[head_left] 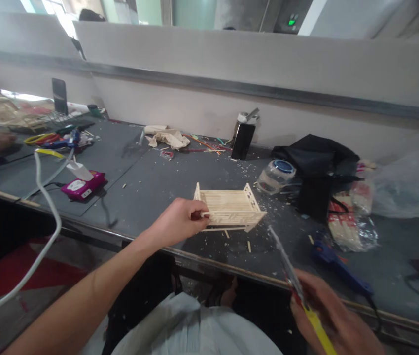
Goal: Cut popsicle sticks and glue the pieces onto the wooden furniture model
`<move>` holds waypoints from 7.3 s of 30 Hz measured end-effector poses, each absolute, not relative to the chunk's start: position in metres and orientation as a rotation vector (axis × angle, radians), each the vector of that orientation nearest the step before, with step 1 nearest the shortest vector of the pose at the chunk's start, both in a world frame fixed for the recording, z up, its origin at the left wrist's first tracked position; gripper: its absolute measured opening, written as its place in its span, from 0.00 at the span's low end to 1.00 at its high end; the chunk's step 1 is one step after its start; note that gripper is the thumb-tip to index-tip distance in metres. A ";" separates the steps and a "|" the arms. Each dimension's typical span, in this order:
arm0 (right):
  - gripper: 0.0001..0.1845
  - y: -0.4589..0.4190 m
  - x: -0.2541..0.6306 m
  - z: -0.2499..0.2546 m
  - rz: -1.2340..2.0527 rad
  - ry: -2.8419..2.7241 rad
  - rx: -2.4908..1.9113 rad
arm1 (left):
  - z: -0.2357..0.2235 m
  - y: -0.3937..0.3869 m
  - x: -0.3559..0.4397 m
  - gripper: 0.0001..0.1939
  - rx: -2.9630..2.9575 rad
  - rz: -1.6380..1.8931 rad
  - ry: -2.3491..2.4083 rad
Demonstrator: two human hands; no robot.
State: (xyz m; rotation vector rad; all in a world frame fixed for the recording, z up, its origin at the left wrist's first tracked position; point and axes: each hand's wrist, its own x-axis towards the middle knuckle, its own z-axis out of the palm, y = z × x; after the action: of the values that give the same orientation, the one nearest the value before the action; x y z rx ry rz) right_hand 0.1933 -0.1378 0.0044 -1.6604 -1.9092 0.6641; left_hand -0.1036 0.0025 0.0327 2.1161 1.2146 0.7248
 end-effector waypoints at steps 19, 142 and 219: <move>0.35 -0.094 0.162 0.042 0.164 -2.447 -1.577 | 0.035 0.003 -0.102 0.07 2.145 0.747 1.192; 0.18 -0.175 0.218 -0.041 0.678 -1.806 -1.878 | -0.019 -0.095 -0.037 0.12 1.162 0.732 0.977; 0.05 -0.037 0.042 -0.001 0.074 -1.658 -1.314 | 0.024 0.007 -0.105 0.10 2.029 1.110 1.090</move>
State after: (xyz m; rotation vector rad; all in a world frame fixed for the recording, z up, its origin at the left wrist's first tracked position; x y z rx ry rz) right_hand 0.0416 -0.0367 -0.0006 -1.3140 -1.6585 0.0738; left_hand -0.1047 0.0067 0.0241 2.0291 1.0903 1.1099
